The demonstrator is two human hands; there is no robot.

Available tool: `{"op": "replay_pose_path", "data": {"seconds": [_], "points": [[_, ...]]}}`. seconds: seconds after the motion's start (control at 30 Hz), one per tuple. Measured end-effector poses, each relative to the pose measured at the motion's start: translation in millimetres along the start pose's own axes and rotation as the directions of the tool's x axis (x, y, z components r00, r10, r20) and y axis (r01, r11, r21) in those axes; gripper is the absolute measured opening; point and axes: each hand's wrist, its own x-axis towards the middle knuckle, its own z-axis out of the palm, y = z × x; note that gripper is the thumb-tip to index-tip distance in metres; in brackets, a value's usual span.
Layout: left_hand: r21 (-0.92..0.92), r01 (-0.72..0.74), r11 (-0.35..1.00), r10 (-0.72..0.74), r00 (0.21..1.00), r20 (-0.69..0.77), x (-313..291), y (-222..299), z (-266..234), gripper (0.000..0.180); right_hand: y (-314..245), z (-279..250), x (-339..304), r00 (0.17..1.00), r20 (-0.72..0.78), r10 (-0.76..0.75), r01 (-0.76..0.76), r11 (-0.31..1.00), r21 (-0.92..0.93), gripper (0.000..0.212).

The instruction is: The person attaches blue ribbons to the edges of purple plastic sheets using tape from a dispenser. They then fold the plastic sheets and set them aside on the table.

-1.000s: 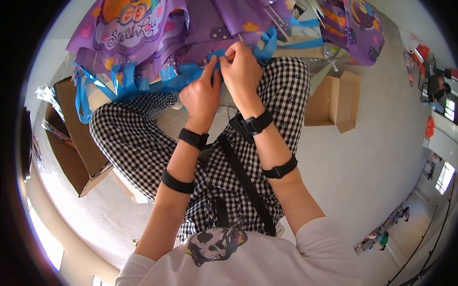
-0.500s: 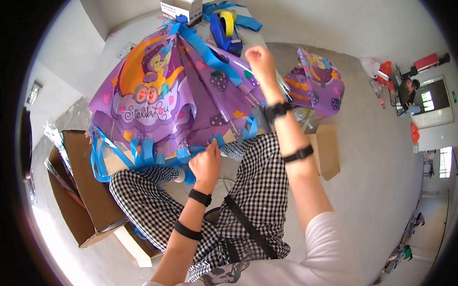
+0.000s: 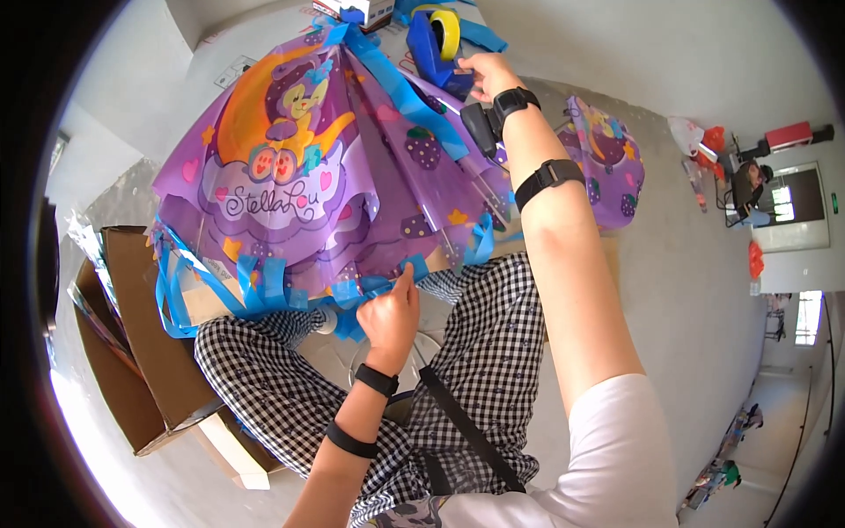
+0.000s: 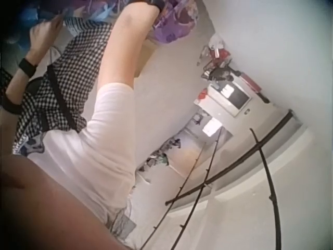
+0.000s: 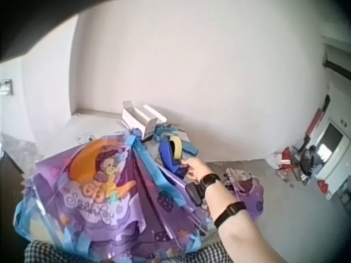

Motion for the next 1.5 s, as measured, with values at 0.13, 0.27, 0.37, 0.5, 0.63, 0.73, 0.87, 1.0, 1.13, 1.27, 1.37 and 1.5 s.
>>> {"op": "replay_pose_path", "data": {"seconds": [0.13, 0.27, 0.37, 0.5, 0.63, 0.73, 0.87, 1.0, 1.13, 1.27, 1.37, 1.5], "points": [[-0.054, -0.015, 0.998, 0.015, 1.0, 0.004, 1, 7, 1, 0.023, 1, -21, 11, 0.991, 0.092, -0.099, 0.078, 0.975, 0.209, 0.026], [-0.022, -0.023, 1.0, 0.022, 1.0, -0.017, -3, -2, 6, 0.027, 3, -6, -4, 0.986, 0.111, -0.121, 0.083, 0.95, 0.301, 0.032], [-0.013, -0.023, 1.0, 0.023, 0.999, -0.026, -3, -1, 6, 0.027, 12, 6, -11, 0.989, -0.016, -0.147, 0.143, 0.93, 0.338, 0.038], [-0.014, -0.025, 1.0, 0.025, 1.0, -0.019, -1, 1, 6, 0.027, 39, -5, -6, 0.975, -0.011, -0.222, 0.206, 0.887, 0.413, 0.032], [0.0, -0.017, 1.0, 0.017, 1.0, -0.006, -2, -1, 6, 0.027, 52, -5, -8, 0.952, 0.027, -0.305, 0.255, 0.836, 0.486, 0.019], [-0.019, -0.029, 0.999, 0.029, 1.0, -0.006, -1, 1, 6, 0.027, 58, -8, -4, 0.942, 0.005, -0.336, 0.284, 0.803, 0.524, 0.018], [-0.013, -0.021, 1.0, 0.021, 1.0, -0.009, -1, 0, 6, 0.026, 64, 1, -8, 0.93, -0.033, -0.366, 0.324, 0.775, 0.543, 0.021], [-0.01, -0.027, 1.0, 0.027, 1.0, -0.015, -2, -2, 5, 0.026, 65, 7, -11, 0.931, -0.077, -0.357, 0.344, 0.788, 0.51, 0.02], [-0.01, -0.041, 0.999, 0.04, 0.999, -0.023, 0, 1, 6, 0.026, 68, 3, -1, 0.927, -0.097, -0.363, 0.364, 0.806, 0.466, 0.018], [0.01, -0.038, 0.999, 0.038, 0.999, -0.007, -1, 2, 6, 0.026, 67, 13, 2, 0.915, -0.194, -0.353, 0.403, 0.82, 0.407, 0.014], [-0.039, -0.028, 0.999, 0.027, 0.999, -0.036, 1, 1, 2, 0.022, 67, 15, 0, 0.894, -0.184, -0.408, 0.447, 0.799, 0.401, 0.01], [-0.009, -0.026, 1.0, 0.026, 1.0, -0.009, 1, -1, -1, 0.022, 63, 18, -4, 0.839, -0.131, -0.528, 0.515, 0.849, -0.118, 0.013]]}}
